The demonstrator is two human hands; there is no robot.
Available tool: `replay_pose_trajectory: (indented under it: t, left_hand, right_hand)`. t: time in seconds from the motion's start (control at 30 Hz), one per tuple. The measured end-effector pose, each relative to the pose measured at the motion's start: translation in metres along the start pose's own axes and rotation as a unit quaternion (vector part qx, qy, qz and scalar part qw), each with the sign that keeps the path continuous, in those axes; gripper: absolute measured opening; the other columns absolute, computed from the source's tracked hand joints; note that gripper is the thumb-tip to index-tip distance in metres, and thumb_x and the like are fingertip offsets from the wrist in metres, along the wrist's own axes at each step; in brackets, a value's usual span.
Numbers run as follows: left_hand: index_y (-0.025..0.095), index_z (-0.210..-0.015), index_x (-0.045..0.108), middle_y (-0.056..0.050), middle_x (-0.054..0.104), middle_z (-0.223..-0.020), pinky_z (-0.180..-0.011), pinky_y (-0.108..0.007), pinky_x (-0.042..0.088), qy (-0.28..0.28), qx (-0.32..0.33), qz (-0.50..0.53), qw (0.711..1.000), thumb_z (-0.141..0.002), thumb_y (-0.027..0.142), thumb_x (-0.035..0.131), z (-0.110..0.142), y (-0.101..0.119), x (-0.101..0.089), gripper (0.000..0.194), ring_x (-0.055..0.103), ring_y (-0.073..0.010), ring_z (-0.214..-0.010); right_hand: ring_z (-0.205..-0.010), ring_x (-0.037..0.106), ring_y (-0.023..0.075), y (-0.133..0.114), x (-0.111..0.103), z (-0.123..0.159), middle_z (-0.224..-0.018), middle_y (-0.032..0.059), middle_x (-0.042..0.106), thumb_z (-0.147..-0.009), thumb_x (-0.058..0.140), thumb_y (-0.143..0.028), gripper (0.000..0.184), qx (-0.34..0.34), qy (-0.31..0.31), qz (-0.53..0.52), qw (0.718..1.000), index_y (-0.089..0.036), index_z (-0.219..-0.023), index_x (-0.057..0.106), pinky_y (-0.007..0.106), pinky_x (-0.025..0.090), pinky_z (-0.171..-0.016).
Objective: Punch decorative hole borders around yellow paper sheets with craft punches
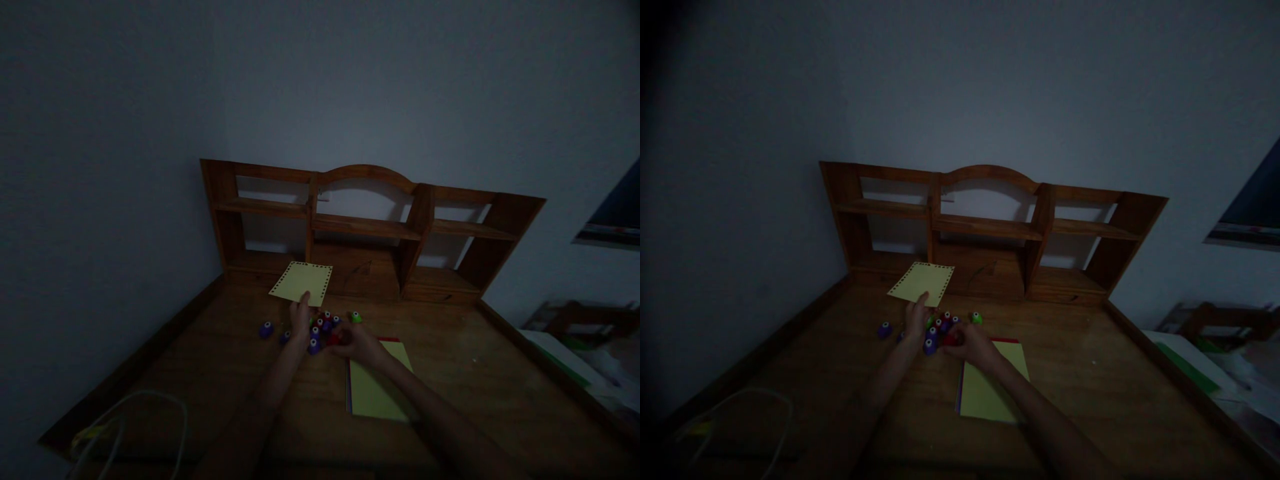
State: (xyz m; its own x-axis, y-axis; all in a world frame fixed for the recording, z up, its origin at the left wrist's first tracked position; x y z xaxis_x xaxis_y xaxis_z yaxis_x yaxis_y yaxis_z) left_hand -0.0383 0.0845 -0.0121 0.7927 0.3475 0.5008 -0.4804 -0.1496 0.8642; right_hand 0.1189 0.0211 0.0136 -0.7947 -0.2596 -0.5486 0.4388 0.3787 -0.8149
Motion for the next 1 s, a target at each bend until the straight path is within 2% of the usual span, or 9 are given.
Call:
replay_pose_trajectory:
  t: [0.07,0.2,0.37,0.5,0.57,0.67,0.8,0.9,1.0]
  left_hand:
    - [0.014,-0.073,0.056,0.001,0.058,-0.051,-0.047,-0.025,0.044,-0.028,-0.013,0.016,0.999,-0.066,0.047,0.069,0.000,-0.003,0.006,0.035,0.055,-0.0144,-0.043]
    - [0.013,-0.076,0.058,0.001,0.060,-0.056,-0.051,-0.026,0.046,-0.064,-0.036,0.051,0.996,-0.063,0.039,0.074,0.004,-0.006,0.015,0.033,0.057,-0.0130,-0.047]
    - [0.012,-0.077,0.061,0.001,0.061,-0.059,-0.053,-0.024,0.045,-0.117,-0.063,0.081,0.988,-0.059,0.032,0.078,0.015,-0.009,0.031,0.032,0.055,-0.0102,-0.047]
    - [0.010,-0.069,0.061,0.000,0.059,-0.056,-0.052,-0.024,0.044,-0.165,-0.102,0.081,0.978,-0.060,0.030,0.079,0.030,-0.011,0.046,0.029,0.054,-0.0104,-0.047]
    - [0.010,-0.069,0.062,-0.001,0.061,-0.059,-0.053,-0.024,0.045,-0.181,-0.114,0.079,0.974,-0.059,0.028,0.080,0.038,-0.011,0.051,0.027,0.055,-0.0105,-0.049]
    - [0.010,-0.071,0.063,-0.004,0.066,-0.068,-0.057,-0.023,0.047,-0.194,-0.123,0.077,0.970,-0.060,0.025,0.081,0.049,-0.012,0.057,0.025,0.059,-0.0114,-0.056]
    - [0.010,-0.084,0.066,-0.008,0.070,-0.084,-0.069,-0.029,0.052,-0.239,-0.105,0.044,0.964,-0.064,0.028,0.079,0.063,-0.014,0.067,0.029,0.065,-0.0175,-0.071]
    - [0.013,-0.101,0.066,-0.011,0.070,-0.099,-0.085,-0.037,0.050,-0.227,-0.064,-0.033,0.971,-0.067,0.033,0.078,0.068,-0.014,0.065,0.042,0.066,-0.0239,-0.088]
    - [0.016,-0.110,0.064,-0.011,0.069,-0.108,-0.106,-0.038,0.036,-0.193,0.013,-0.140,0.971,-0.068,0.036,0.077,0.069,-0.006,0.058,0.048,0.060,-0.0256,-0.107]
  right_hand:
    - [-0.053,0.061,0.0153,0.021,-0.009,-0.001,-0.066,0.0008,0.066,-0.066,0.077,-0.041,0.032,0.078,0.043,-0.169,0.982,-0.016,-0.079,0.063,0.027,0.049,-0.053]
    - [-0.069,0.069,0.0158,0.044,-0.025,0.007,-0.080,0.0064,0.071,-0.069,0.076,-0.041,0.032,0.146,0.109,-0.439,0.880,-0.014,-0.083,0.065,0.027,0.056,-0.069]
    - [-0.086,0.070,0.0156,0.051,-0.036,0.021,-0.100,0.0076,0.070,-0.071,0.077,-0.026,0.030,0.163,0.112,-0.566,0.800,-0.016,-0.097,0.065,0.020,0.057,-0.076]
    - [-0.073,0.070,0.0141,0.067,-0.030,0.025,-0.091,0.0069,0.072,-0.075,0.075,-0.029,0.027,0.191,0.122,-0.615,0.755,-0.015,-0.096,0.066,0.020,0.059,-0.067]
    - [-0.064,0.068,0.0120,0.075,-0.028,0.025,-0.081,0.0052,0.072,-0.077,0.072,-0.037,0.026,0.193,0.135,-0.622,0.747,-0.015,-0.091,0.067,0.020,0.058,-0.061]
    - [-0.065,0.067,0.0114,0.075,-0.029,0.025,-0.081,0.0052,0.073,-0.078,0.070,-0.042,0.028,0.158,0.141,-0.619,0.756,-0.016,-0.088,0.068,0.020,0.056,-0.061]
    - [-0.087,0.068,0.0138,0.065,-0.033,0.027,-0.097,0.0055,0.073,-0.075,0.074,-0.028,0.021,0.111,0.130,-0.598,0.783,-0.017,-0.093,0.070,0.024,0.054,-0.082]
    - [-0.092,0.067,0.0138,0.065,-0.039,0.029,-0.097,0.0031,0.073,-0.071,0.076,-0.019,0.017,0.115,0.159,-0.596,0.779,-0.018,-0.087,0.072,0.024,0.051,-0.090]
    - [-0.097,0.065,0.0156,0.065,-0.052,0.030,-0.098,0.0026,0.073,-0.069,0.077,-0.017,0.018,0.104,0.199,-0.589,0.777,-0.019,-0.085,0.072,0.027,0.049,-0.094]
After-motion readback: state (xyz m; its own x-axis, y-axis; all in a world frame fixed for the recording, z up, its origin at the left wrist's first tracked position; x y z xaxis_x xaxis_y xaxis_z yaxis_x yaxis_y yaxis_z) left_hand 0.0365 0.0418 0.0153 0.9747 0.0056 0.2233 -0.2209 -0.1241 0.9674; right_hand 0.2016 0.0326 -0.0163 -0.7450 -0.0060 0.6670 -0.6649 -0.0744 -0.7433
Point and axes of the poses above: each hand's wrist, its own z-axis away from the middle knuckle, its own x-axis out of the palm, y = z × x, the point moved 8 cm from there along -z, towards the middle knuckle
